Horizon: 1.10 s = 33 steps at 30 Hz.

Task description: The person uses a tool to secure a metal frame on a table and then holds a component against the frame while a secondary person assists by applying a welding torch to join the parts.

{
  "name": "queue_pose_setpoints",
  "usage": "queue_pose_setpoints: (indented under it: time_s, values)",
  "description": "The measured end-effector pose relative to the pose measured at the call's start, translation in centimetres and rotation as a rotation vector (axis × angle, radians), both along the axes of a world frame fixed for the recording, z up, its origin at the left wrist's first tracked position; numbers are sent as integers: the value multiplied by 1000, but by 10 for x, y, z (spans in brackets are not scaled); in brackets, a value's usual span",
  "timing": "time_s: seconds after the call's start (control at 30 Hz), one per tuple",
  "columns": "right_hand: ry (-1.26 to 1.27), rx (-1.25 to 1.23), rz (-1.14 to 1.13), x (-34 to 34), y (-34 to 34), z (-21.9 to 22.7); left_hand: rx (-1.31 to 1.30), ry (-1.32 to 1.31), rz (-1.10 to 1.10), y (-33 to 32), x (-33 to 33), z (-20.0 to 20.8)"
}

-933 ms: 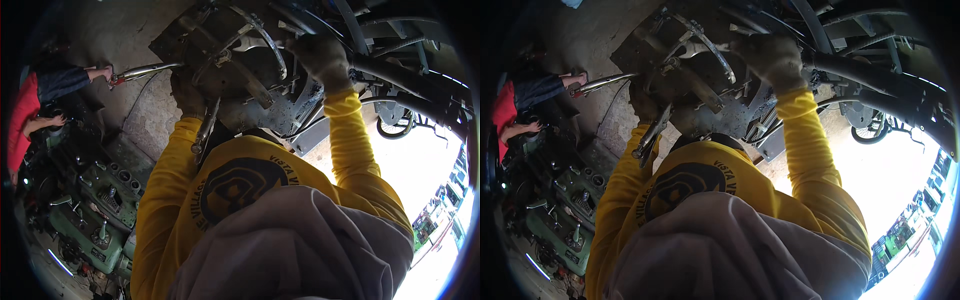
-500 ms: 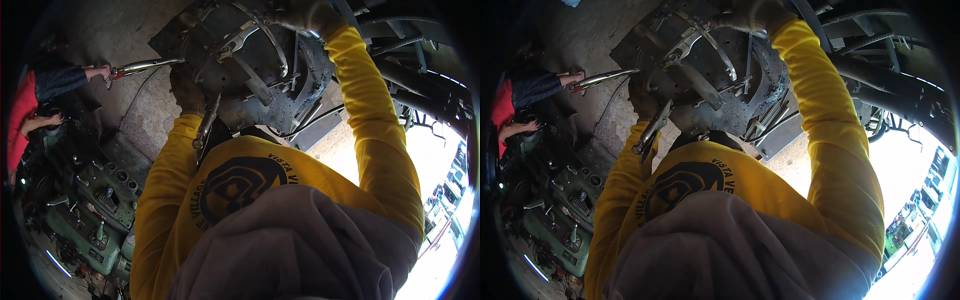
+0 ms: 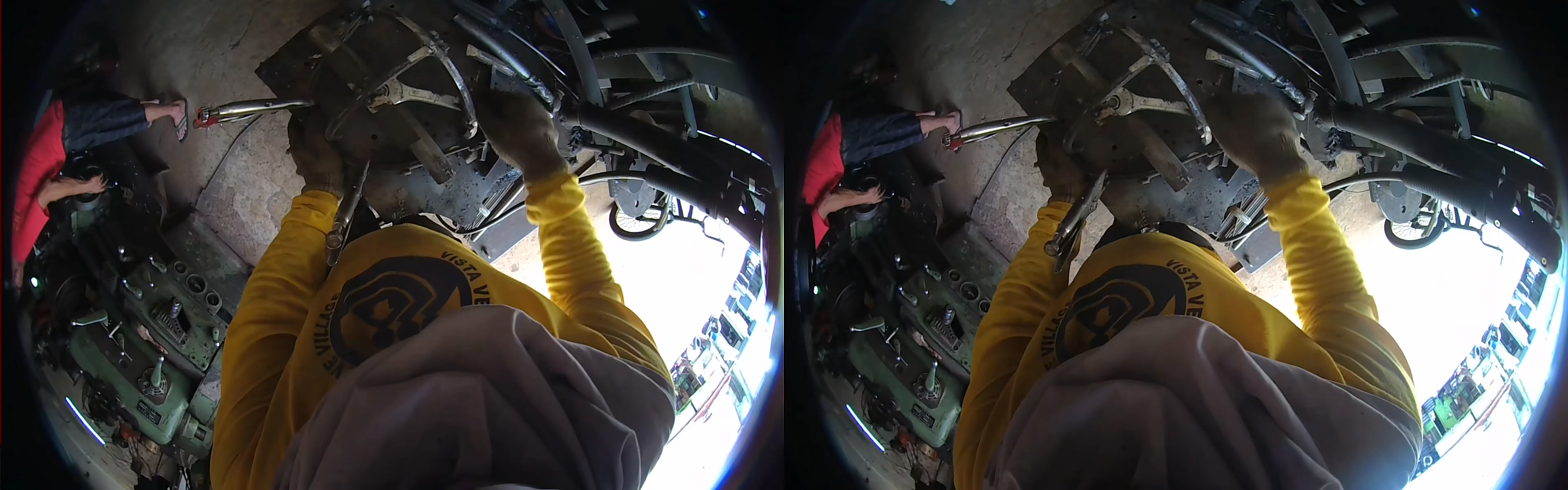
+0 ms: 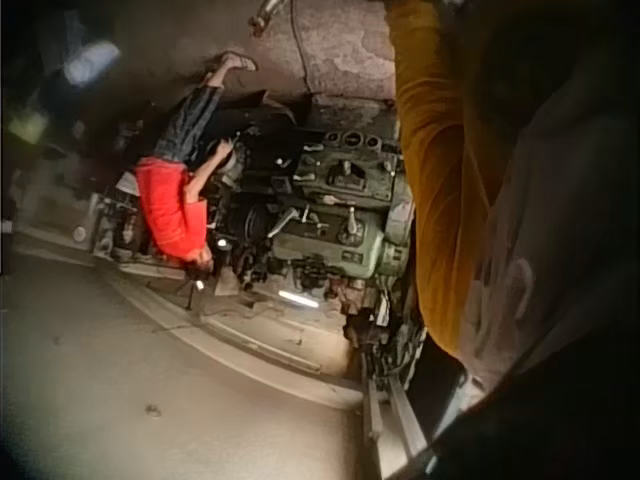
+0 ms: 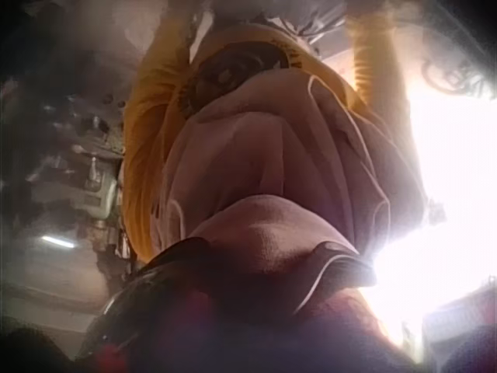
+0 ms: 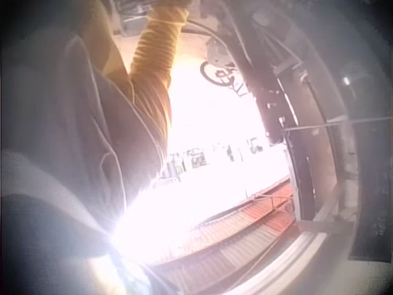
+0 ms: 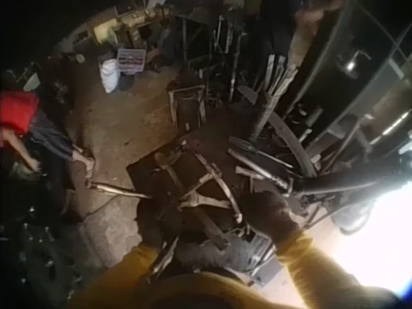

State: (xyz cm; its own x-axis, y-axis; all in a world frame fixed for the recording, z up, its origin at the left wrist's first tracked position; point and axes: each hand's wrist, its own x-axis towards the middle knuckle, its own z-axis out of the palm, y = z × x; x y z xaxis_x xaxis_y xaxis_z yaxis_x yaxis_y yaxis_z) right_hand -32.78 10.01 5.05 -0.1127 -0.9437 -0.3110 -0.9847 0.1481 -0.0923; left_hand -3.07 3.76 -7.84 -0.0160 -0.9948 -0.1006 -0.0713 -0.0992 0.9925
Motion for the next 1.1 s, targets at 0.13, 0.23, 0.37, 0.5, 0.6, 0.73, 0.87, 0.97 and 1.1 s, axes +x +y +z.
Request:
queue_pose_setpoints:
  time_s: [0.13,0.23,0.37,0.5,0.6,0.73,0.87,0.97,1.1]
  values:
    - [-287,-148,-240,4,2,7,144,70,40,-3,5,3]
    - [-221,-177,-117,-28,-21,5,276,244,63,-9,6,6]
    - [-266,-295,118,-44,-48,5,79,-62,4,0,2,3]
    - [-165,-401,317,-54,-73,3,-144,-250,-7,0,5,-9]
    - [-114,-424,424,-63,-93,2,-193,-292,13,-2,6,-14]
    - [-221,-500,519,-39,-133,28,-108,-450,11,-6,17,-23]
    - [158,-159,829,-54,-192,-6,-123,-486,-47,-6,2,-15]
    - [-219,-542,586,-45,-154,-4,-113,-483,-38,-5,8,-16]
    - [-85,-309,229,-13,-54,12,-16,-277,31,-8,12,-21]
